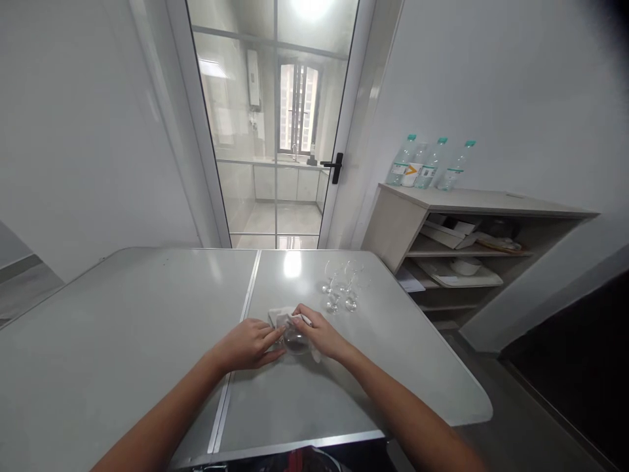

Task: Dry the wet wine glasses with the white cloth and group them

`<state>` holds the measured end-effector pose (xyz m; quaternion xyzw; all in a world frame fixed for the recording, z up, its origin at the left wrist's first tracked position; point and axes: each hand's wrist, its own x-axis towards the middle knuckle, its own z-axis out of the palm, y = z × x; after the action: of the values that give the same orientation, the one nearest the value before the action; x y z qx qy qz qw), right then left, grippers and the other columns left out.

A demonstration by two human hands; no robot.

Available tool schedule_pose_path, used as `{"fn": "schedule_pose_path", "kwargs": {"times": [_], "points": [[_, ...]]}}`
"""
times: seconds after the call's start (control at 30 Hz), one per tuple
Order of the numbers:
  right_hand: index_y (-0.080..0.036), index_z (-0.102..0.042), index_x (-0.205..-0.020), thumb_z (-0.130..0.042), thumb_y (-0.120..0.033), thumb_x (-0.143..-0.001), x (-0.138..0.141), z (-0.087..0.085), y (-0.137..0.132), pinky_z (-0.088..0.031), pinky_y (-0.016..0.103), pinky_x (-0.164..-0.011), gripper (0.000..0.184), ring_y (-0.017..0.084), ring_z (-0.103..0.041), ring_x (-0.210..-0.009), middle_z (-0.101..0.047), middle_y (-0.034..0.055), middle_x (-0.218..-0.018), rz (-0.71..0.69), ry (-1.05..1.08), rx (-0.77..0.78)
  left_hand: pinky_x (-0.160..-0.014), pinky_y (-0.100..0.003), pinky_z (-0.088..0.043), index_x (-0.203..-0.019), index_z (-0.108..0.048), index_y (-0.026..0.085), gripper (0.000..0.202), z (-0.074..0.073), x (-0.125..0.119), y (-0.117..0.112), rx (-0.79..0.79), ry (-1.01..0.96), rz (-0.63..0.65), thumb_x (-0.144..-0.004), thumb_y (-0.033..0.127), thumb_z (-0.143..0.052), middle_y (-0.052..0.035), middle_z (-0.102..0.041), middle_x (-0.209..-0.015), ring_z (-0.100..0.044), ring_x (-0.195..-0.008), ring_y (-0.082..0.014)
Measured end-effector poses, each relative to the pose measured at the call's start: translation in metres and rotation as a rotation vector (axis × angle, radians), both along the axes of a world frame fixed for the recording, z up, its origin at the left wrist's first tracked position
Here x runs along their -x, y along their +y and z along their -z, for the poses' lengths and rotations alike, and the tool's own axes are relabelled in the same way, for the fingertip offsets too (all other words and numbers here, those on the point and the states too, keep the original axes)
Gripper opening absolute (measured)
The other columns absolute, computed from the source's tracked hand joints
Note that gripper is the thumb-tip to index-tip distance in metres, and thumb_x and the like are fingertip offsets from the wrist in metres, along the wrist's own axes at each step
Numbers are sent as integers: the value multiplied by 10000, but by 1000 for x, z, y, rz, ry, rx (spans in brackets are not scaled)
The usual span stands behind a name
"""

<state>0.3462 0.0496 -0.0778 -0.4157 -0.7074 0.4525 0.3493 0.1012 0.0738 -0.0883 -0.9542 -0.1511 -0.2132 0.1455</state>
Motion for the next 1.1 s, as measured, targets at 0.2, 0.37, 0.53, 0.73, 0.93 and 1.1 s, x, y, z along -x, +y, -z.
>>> {"fn": "schedule_pose_path", "kwargs": {"times": [0.2,0.37,0.53,0.73,0.93,1.1], "points": [[-162,-682,-862,-573,-582,-934,2,11,4,-470,297,-716,440,188,-605,-745,-668,23,-787,79,256,278,-544,-266,-425,-1099,-586,157,222,-8,0,-1,118,-58,8,-992,350,-571,-6,-692,-690,-662,-583,-158],[-190,-726,-1161,-468,-412,-1029,3,-1,-4,-437,429,-1048,365,271,-637,-1168,-729,113,-1214,-173,46,-357,-538,-263,-400,-867,-562,185,165,-4,4,4,175,-47,-38,-977,309,-557,-2,-669,-660,-638,-564,-150],[-200,-716,-1225,-521,-375,-1005,1,-3,-7,-388,474,-1112,342,292,-602,-1242,-721,124,-1255,-233,40,-435,-534,-267,-401,-808,-573,187,144,1,2,1,151,-89,-55,-945,226,-549,-20,-658,-645,-630,-565,-160],[-160,-740,-904,-659,-536,-876,8,14,3,-546,348,-731,386,225,-684,-740,-745,66,-807,150,725,519,-572,-235,-452,-979,-657,191,161,3,-7,-4,510,-427,-103,-907,335,-671,-3,-670,-670,-588,-554,-121],[-153,-727,-1126,-630,-506,-902,22,16,-2,-560,411,-873,429,290,-711,-991,-773,106,-1019,138,857,438,-524,-215,-420,-739,-557,181,358,2,-26,-3,1135,-914,-331,-861,484,-703,13,-600,-606,-531,-518,-105],[-244,-527,-1476,-474,-483,-1015,17,27,-9,-386,449,-1164,521,276,-446,-1443,-580,84,-1480,248,423,-94,-487,-223,-411,-741,-590,159,409,-4,-32,-3,1521,-1029,-265,-875,543,-637,20,-572,-584,-461,-434,-81]]}}
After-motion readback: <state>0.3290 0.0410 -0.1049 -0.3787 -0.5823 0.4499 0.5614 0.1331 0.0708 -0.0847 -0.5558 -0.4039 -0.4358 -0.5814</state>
